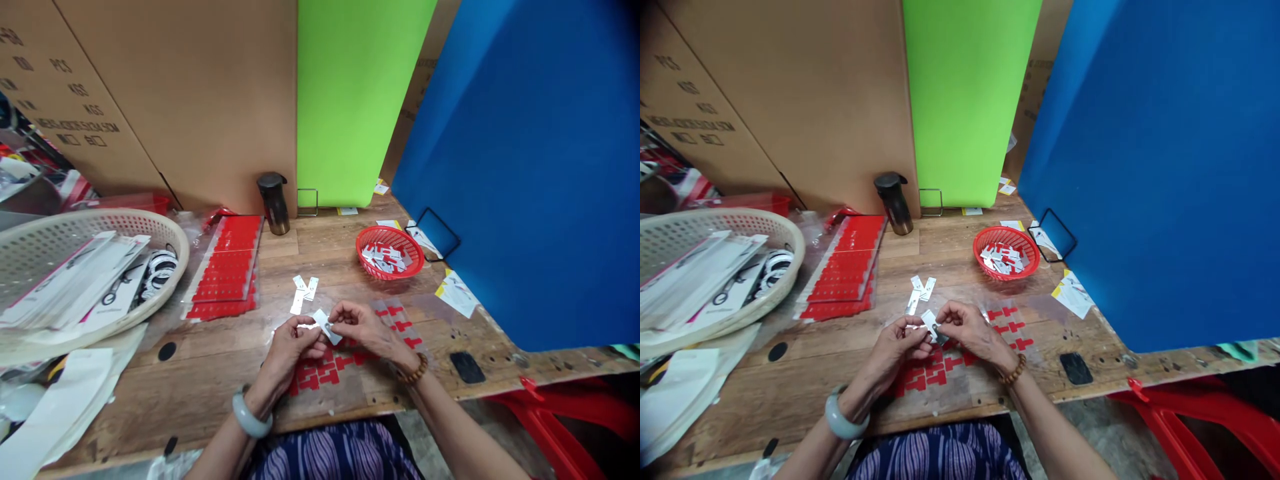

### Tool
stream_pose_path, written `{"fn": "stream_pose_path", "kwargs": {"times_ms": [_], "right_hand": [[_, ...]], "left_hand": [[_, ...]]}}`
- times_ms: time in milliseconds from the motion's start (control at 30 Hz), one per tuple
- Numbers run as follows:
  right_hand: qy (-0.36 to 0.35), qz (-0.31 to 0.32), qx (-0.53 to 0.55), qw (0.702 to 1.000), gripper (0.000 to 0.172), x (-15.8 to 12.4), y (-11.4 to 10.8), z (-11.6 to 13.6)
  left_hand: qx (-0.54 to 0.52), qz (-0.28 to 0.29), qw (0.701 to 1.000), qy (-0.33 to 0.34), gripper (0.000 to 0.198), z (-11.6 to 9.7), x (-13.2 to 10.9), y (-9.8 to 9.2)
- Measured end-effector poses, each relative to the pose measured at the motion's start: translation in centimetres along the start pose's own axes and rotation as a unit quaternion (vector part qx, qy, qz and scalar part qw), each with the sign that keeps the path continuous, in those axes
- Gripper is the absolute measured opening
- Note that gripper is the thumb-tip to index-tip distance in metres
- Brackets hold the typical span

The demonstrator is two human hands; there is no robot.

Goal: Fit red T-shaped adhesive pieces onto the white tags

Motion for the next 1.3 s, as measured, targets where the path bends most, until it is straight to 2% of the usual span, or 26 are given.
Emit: {"fn": "stream_pose_path", "kwargs": {"times_ms": [133, 200, 300, 400, 467, 667, 767, 900, 1033, 1133, 1233, 1300], "right_hand": [[0.012, 0.035, 0.008, 0.999, 0.015, -1.0, 0.5, 0.5], [0.023, 0.014, 0.039, 0.999, 0.017, -1.1, 0.3, 0.3], [0.032, -0.050, 0.095, 0.994, 0.023, -1.4, -0.2, -0.6], [0.019, -0.059, 0.110, 0.992, 0.032, -2.2, 0.3, -1.4], [0.012, -0.056, 0.087, 0.995, 0.036, -2.9, 0.9, -1.7], [-0.016, -0.111, -0.024, 0.993, 0.021, -4.0, 1.1, -1.2], [-0.040, -0.108, -0.066, 0.991, 0.018, -4.0, 0.9, -0.4], [-0.068, -0.088, -0.095, 0.989, 0.013, -4.2, 1.0, 0.4], [-0.063, -0.080, -0.098, 0.990, 0.012, -4.5, 1.2, 0.3], [-0.051, -0.050, -0.083, 0.994, 0.012, -4.4, 1.7, -0.2], [-0.023, -0.040, -0.038, 0.998, 0.023, -3.7, 1.9, -1.1], [-0.001, -0.073, -0.014, 0.997, 0.032, -3.1, 1.5, -1.8]], "left_hand": [[0.018, 0.043, 0.999, -0.010, 0.037, 0.4, -0.2, 0.3], [0.032, 0.061, 0.998, -0.011, 0.031, 0.4, -0.4, 0.4], [0.015, 0.024, 0.999, -0.017, 0.029, 0.2, -0.6, 0.0], [-0.020, -0.004, 0.999, -0.032, 0.029, 0.1, -0.8, -0.2], [-0.036, -0.004, 0.998, -0.042, 0.028, 0.0, -0.9, -0.2], [-0.054, 0.035, 0.997, -0.053, 0.026, 0.2, -1.2, 0.4], [-0.047, 0.054, 0.995, -0.065, 0.023, 0.3, -1.5, 0.6], [-0.023, 0.047, 0.996, -0.066, 0.026, 0.3, -1.7, 0.4], [-0.008, 0.051, 0.997, -0.064, 0.028, 0.2, -1.8, 0.2], [-0.005, 0.064, 0.994, -0.092, 0.025, 0.5, -2.0, 0.0], [-0.014, 0.044, 0.994, -0.101, 0.022, 0.7, -1.8, -0.8], [-0.018, 0.006, 0.996, -0.082, 0.018, 0.6, -1.4, -1.7]]}}
Point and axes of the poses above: each hand's wrist, its own x-axis towards the middle knuckle, its own y-axis out of the palm, z = x × y, the point moved 6 cm from there along x, towards the middle knuckle, and after that the axes turned 5 degrees about -z, right-handed, at the moved point
